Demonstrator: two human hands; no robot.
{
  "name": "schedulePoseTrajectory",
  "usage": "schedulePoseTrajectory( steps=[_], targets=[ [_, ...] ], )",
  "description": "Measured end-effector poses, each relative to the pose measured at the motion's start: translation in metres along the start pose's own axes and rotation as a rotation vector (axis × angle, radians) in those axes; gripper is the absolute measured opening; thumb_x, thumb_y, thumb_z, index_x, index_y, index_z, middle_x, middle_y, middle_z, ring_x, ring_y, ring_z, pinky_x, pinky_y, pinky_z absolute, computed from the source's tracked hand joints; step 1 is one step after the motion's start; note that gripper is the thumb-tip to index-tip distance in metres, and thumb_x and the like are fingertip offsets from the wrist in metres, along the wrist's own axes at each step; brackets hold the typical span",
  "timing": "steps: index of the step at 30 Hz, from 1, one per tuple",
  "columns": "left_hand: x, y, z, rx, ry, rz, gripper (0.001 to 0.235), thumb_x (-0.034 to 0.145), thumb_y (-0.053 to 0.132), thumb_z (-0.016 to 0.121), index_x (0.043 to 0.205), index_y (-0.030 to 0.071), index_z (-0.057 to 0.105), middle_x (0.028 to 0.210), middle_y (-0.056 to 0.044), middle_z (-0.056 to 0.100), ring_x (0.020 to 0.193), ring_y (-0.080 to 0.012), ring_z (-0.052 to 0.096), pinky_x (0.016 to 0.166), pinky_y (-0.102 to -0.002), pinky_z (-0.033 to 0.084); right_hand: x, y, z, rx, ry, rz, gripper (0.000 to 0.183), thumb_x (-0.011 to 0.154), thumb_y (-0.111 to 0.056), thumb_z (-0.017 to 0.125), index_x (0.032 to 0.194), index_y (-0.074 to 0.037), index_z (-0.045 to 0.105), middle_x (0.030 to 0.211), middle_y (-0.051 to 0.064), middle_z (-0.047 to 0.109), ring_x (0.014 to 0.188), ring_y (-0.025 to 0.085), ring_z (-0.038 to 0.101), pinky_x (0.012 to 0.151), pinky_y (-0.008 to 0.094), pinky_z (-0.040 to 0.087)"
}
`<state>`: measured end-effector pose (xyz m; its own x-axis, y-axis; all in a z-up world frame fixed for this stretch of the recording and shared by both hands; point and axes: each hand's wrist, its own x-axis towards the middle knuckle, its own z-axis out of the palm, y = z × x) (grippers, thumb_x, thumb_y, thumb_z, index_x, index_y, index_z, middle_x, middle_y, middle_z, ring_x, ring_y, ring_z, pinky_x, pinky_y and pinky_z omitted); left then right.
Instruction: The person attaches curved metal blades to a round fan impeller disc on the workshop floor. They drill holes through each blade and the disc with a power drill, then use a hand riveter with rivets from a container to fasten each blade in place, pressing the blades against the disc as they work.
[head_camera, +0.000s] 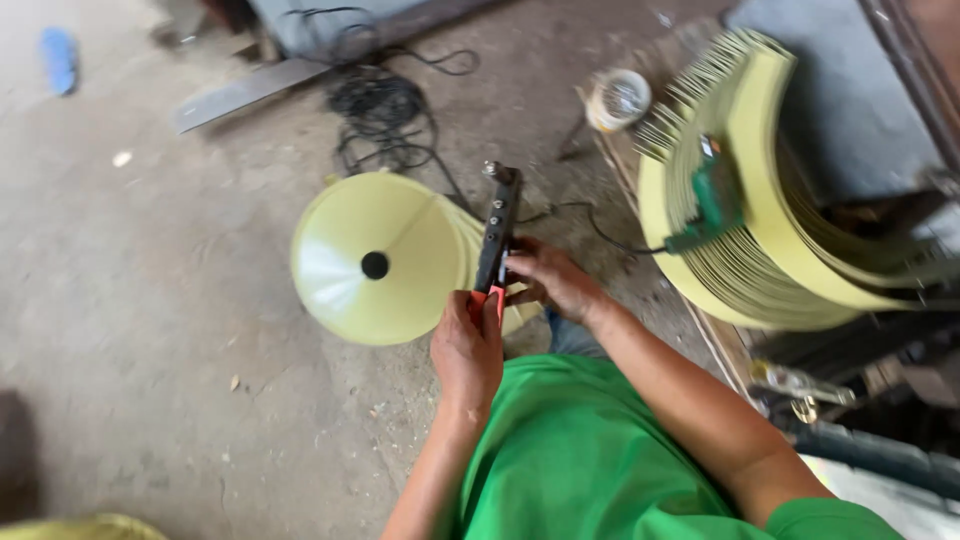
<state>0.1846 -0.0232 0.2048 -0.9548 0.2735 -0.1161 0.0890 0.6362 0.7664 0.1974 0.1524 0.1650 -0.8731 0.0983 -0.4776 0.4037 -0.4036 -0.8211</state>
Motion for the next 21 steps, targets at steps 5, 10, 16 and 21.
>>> schedulePoseTrajectory(
  steps=[5,10,16,21],
  targets=[
    [-0.012,0.021,0.063,-0.037,-0.138,0.174,0.021,0.099,0.026,0.068,0.103,0.006,0.061,0.091,-0.016,0.069,0.078,-0.04,0.068,0.066,-0.05,0.052,-0.016,0.038,-0.058,-0.134,0.281,-0.01,0.058,0.083,-0.044,0.082,0.118,-0.004,0.059,0.093,0.005,0.069,0.084,0.017,0.069,0.067,0.035,0.06],
    [-0.008,0.044,0.133,0.103,-0.504,0.43,0.044,0.085,0.037,0.076,0.107,0.002,0.062,0.091,-0.021,0.067,0.079,-0.0417,0.068,0.064,-0.052,0.054,-0.066,0.055,-0.163,-0.038,0.607,-0.09,0.058,0.075,-0.045,0.086,0.113,-0.007,0.064,0.086,0.005,0.069,0.074,0.017,0.067,0.062,0.033,0.057],
    [0.005,0.039,0.3,0.333,-0.832,0.338,0.041,0.088,0.045,0.075,0.097,0.006,0.067,0.099,-0.018,0.068,0.09,-0.0403,0.068,0.075,-0.053,0.056,-0.091,0.123,-0.336,-0.462,0.978,0.444,0.067,0.073,-0.052,0.086,0.1,0.005,0.062,0.086,0.016,0.071,0.075,0.029,0.072,0.067,0.042,0.058],
    [0.037,0.032,0.453,0.517,-0.814,0.252,0.051,0.082,0.04,0.078,0.117,0.006,0.063,0.12,-0.014,0.06,0.119,-0.0354,0.056,0.095,-0.051,0.051,-0.076,0.194,-0.426,-0.839,1.05,0.602,0.081,0.071,-0.058,0.087,0.111,0.006,0.058,0.109,0.027,0.066,0.106,0.043,0.065,0.09,0.051,0.053]
  ],
)
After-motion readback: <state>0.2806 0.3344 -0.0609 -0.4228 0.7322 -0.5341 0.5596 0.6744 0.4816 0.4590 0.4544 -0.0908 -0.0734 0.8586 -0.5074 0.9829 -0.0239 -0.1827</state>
